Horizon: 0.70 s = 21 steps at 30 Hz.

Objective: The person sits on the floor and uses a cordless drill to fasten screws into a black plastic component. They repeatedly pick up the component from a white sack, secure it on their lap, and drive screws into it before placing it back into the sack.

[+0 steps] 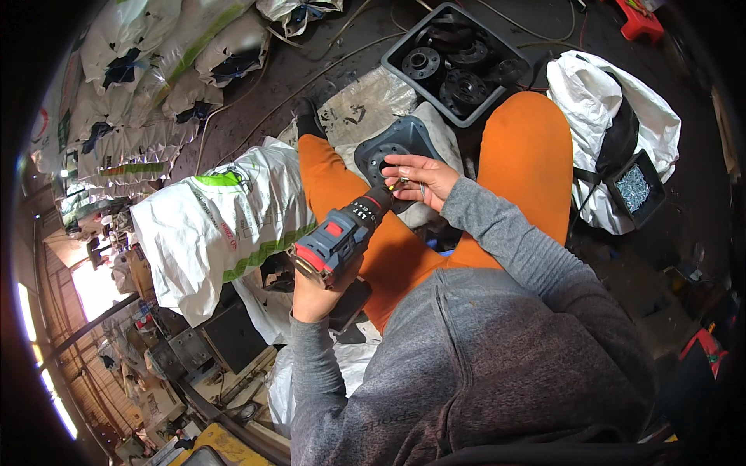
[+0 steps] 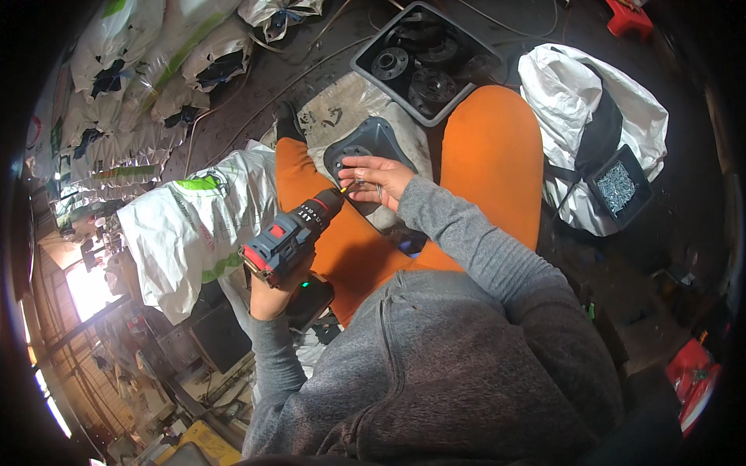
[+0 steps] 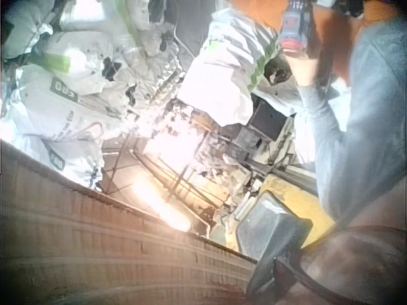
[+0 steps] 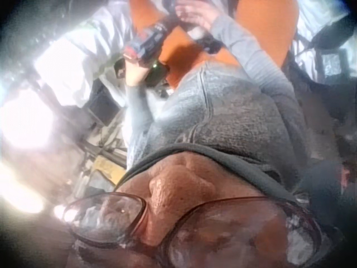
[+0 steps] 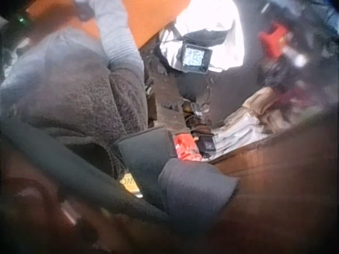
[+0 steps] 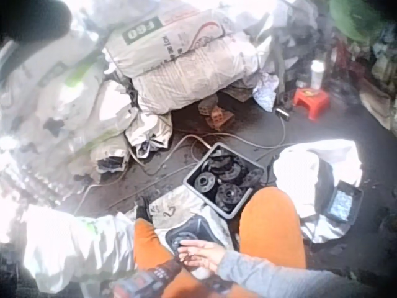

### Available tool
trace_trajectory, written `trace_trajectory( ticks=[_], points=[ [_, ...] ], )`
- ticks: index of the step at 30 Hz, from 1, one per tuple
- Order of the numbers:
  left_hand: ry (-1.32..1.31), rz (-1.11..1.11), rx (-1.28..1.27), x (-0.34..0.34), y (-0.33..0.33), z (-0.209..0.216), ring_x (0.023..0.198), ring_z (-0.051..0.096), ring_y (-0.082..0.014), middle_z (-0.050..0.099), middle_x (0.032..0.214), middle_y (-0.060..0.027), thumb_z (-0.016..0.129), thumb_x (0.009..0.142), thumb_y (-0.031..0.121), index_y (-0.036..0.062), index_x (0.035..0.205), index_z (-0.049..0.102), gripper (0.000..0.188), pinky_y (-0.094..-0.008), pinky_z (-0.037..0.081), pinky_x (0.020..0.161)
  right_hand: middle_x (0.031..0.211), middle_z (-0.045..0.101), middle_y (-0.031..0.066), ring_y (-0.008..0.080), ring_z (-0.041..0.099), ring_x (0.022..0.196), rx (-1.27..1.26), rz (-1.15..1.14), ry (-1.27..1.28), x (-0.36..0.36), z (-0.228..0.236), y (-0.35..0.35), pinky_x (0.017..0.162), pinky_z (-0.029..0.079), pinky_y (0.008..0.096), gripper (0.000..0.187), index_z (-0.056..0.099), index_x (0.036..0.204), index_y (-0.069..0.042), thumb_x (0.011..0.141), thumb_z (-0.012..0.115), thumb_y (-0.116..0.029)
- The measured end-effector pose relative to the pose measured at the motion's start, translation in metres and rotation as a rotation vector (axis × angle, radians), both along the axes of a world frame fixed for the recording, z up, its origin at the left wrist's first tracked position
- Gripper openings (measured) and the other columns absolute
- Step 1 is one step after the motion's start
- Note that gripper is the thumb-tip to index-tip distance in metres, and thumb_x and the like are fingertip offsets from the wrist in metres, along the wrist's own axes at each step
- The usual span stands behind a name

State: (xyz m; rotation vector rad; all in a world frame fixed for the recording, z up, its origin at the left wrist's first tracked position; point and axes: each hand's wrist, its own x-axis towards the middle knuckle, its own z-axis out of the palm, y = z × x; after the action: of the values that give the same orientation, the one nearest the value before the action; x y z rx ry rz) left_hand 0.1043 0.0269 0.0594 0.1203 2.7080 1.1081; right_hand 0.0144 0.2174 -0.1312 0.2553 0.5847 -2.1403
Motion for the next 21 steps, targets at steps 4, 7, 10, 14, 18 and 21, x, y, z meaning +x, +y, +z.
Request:
trace_trajectory(
  ticks=[4, 7, 10, 14, 18, 21],
  points=[
    [-0.110, 0.078, 0.051, 0.007, -0.001, 0.001, 0.078, 0.068, -0.0227, 0.070, 0.089, -0.0085, 0.073, 0.076, 0.003, 0.0019, 0.099, 0.068, 0.024, -0.0330, 0.053, 0.071, 0.121, 0.064, 0.0096, 0.0181, 0.065, 0.106, 0.000, -0.001, 0.000, -0.001, -0.001, -0.001, 0.086, 0.057, 0.0327, 0.036, 0.052, 0.134, -0.005, 0.099, 0.052, -0.014],
    [-0.109, 0.074, 0.029, 0.008, 0.001, 0.004, 0.078, 0.068, -0.0224, 0.070, 0.088, -0.0086, 0.073, 0.076, 0.003, 0.0014, 0.099, 0.068, 0.024, -0.0329, 0.053, 0.071, 0.119, 0.064, 0.0095, 0.0187, 0.065, 0.106, 0.011, -0.035, -0.049, 0.000, -0.007, -0.003, 0.087, 0.057, 0.0333, 0.034, 0.054, 0.132, -0.004, 0.100, 0.051, -0.015],
    [-0.124, 0.105, 0.004, 0.011, 0.000, 0.006, 0.078, 0.068, -0.0211, 0.070, 0.089, -0.0080, 0.073, 0.076, 0.002, 0.0017, 0.099, 0.068, 0.024, -0.0326, 0.054, 0.071, 0.115, 0.065, 0.0093, 0.0193, 0.065, 0.105, 0.013, -0.035, -0.104, 0.003, -0.013, -0.005, 0.087, 0.057, 0.0337, 0.033, 0.055, 0.129, -0.002, 0.100, 0.050, -0.018],
    [-0.125, 0.126, 0.040, 0.014, -0.004, 0.011, 0.079, 0.068, -0.0195, 0.070, 0.090, -0.0072, 0.073, 0.076, 0.003, 0.0016, 0.100, 0.068, 0.024, -0.0328, 0.054, 0.073, 0.103, 0.067, 0.0072, 0.0190, 0.069, 0.095, -0.022, 0.045, -0.251, 0.014, -0.014, -0.006, 0.082, 0.059, 0.0330, 0.034, 0.060, 0.119, -0.001, 0.098, 0.056, -0.028],
    [-0.091, 0.099, 0.015, 0.016, -0.007, 0.013, 0.079, 0.068, -0.0198, 0.070, 0.090, -0.0073, 0.073, 0.076, 0.003, 0.0015, 0.100, 0.068, 0.024, -0.0332, 0.054, 0.073, 0.091, 0.068, 0.0032, 0.0141, 0.069, 0.082, -0.137, 0.031, -0.279, 0.023, -0.006, -0.011, 0.076, 0.061, 0.0307, 0.025, 0.063, 0.110, -0.006, 0.094, 0.065, -0.026],
    [-0.057, 0.048, -0.012, 0.017, -0.010, 0.009, 0.079, 0.068, -0.0208, 0.070, 0.089, -0.0079, 0.073, 0.076, 0.004, 0.0015, 0.100, 0.068, 0.024, -0.0338, 0.054, 0.073, 0.090, 0.067, 0.0023, 0.0104, 0.068, 0.077, -0.116, 0.022, -0.265, 0.023, -0.008, -0.011, 0.071, 0.061, 0.0276, 0.018, 0.063, 0.106, -0.008, 0.091, 0.068, -0.017]
  ],
)
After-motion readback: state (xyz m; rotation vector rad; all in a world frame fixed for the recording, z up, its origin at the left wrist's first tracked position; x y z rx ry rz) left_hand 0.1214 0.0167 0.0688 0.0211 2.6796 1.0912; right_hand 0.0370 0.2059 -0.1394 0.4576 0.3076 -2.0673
